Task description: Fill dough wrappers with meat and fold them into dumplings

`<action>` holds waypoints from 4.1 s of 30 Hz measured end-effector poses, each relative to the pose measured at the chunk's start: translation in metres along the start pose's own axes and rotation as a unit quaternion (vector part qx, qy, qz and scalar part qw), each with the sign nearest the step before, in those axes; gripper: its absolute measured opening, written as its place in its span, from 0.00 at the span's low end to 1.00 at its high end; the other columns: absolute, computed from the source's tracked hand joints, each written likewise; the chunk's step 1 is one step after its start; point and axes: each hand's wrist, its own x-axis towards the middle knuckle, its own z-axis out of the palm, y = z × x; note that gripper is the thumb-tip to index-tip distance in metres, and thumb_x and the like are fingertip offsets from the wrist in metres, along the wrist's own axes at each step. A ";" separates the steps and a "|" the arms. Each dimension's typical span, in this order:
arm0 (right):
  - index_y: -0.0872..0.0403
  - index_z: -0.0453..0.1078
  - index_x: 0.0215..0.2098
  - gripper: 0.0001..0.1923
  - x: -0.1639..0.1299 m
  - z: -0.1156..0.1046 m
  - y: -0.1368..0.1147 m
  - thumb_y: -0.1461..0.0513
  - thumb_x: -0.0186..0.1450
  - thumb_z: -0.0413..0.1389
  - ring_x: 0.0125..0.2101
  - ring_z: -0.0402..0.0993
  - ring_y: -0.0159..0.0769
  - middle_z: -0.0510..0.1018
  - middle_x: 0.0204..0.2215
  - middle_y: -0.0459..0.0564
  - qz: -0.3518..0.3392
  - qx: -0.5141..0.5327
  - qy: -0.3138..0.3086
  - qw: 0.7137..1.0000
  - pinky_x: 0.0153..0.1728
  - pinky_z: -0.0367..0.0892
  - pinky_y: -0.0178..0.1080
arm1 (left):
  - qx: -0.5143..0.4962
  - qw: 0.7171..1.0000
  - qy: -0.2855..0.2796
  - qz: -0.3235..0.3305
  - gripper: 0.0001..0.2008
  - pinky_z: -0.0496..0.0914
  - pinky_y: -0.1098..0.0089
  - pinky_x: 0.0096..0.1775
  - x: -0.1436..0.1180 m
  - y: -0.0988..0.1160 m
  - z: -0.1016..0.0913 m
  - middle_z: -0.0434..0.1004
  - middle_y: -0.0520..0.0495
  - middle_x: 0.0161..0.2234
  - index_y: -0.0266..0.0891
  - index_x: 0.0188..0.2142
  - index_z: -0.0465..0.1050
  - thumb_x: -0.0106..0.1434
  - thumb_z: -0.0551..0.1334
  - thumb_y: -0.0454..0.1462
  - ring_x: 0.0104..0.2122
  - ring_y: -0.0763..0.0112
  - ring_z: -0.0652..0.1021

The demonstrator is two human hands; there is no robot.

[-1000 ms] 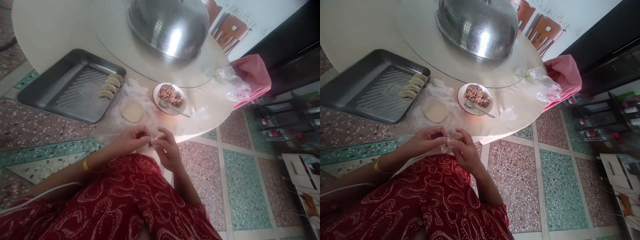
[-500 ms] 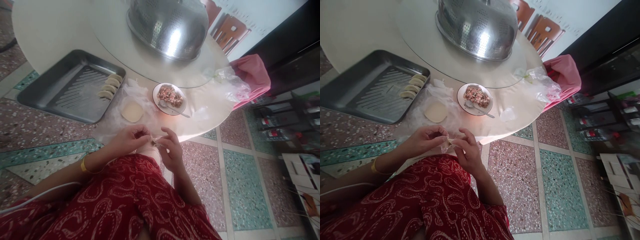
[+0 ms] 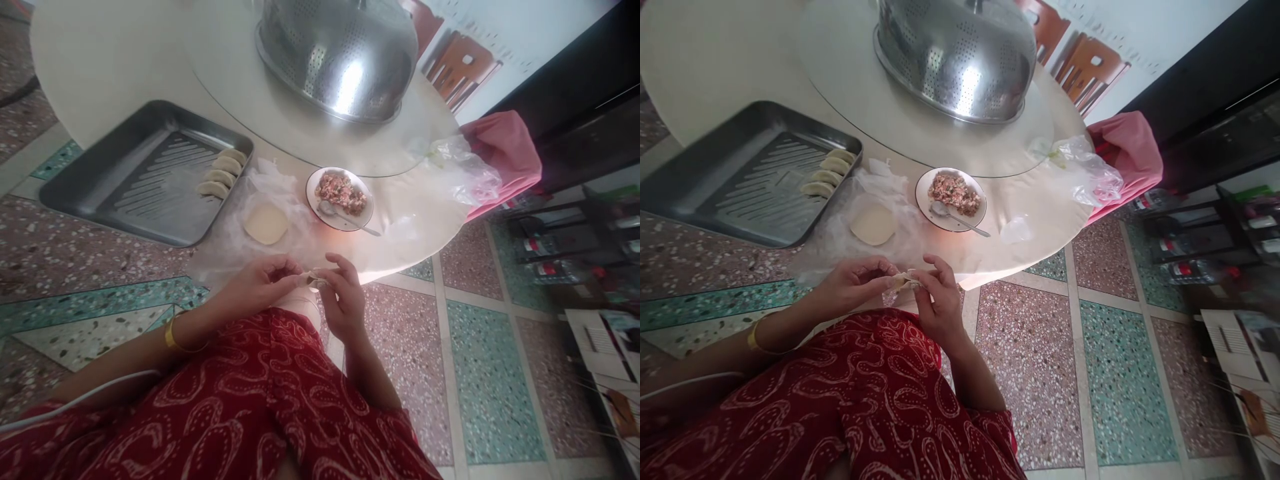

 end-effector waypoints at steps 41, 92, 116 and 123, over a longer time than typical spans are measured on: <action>0.50 0.65 0.42 0.06 0.001 0.000 -0.005 0.65 0.67 0.54 0.57 0.69 0.41 0.75 0.46 0.54 -0.028 -0.012 -0.037 0.999 0.46 0.76 0.45 | 0.209 0.975 -0.045 0.065 0.11 0.66 0.71 0.34 0.005 0.025 -0.010 0.78 0.51 0.30 0.38 0.32 0.77 0.64 0.59 0.42 0.30 0.72 0.75; 0.42 0.65 0.53 0.14 0.037 -0.007 -0.016 0.58 0.69 0.52 0.40 0.75 0.32 0.66 0.57 0.50 0.109 0.201 -0.124 0.966 0.40 0.75 0.41 | 0.003 0.981 0.113 0.155 0.19 0.71 0.73 0.32 0.007 -0.001 0.008 0.74 0.48 0.40 0.41 0.48 0.69 0.57 0.66 0.40 0.29 0.76 0.72; 0.45 0.71 0.48 0.15 0.027 -0.036 -0.027 0.66 0.64 0.58 0.49 0.73 0.40 0.73 0.52 0.49 -0.077 -0.095 0.025 0.992 0.42 0.79 0.49 | -0.288 0.952 0.073 0.076 0.10 0.65 0.76 0.21 0.016 0.018 0.023 0.77 0.51 0.26 0.38 0.37 0.76 0.60 0.66 0.42 0.18 0.80 0.69; 0.50 0.74 0.41 0.08 0.025 -0.036 -0.025 0.66 0.64 0.57 0.44 0.74 0.40 0.76 0.48 0.52 -0.103 -0.191 0.019 0.976 0.39 0.77 0.49 | -0.238 0.966 0.060 0.076 0.10 0.67 0.74 0.21 0.015 0.016 0.020 0.81 0.45 0.36 0.37 0.36 0.76 0.59 0.66 0.41 0.18 0.80 0.71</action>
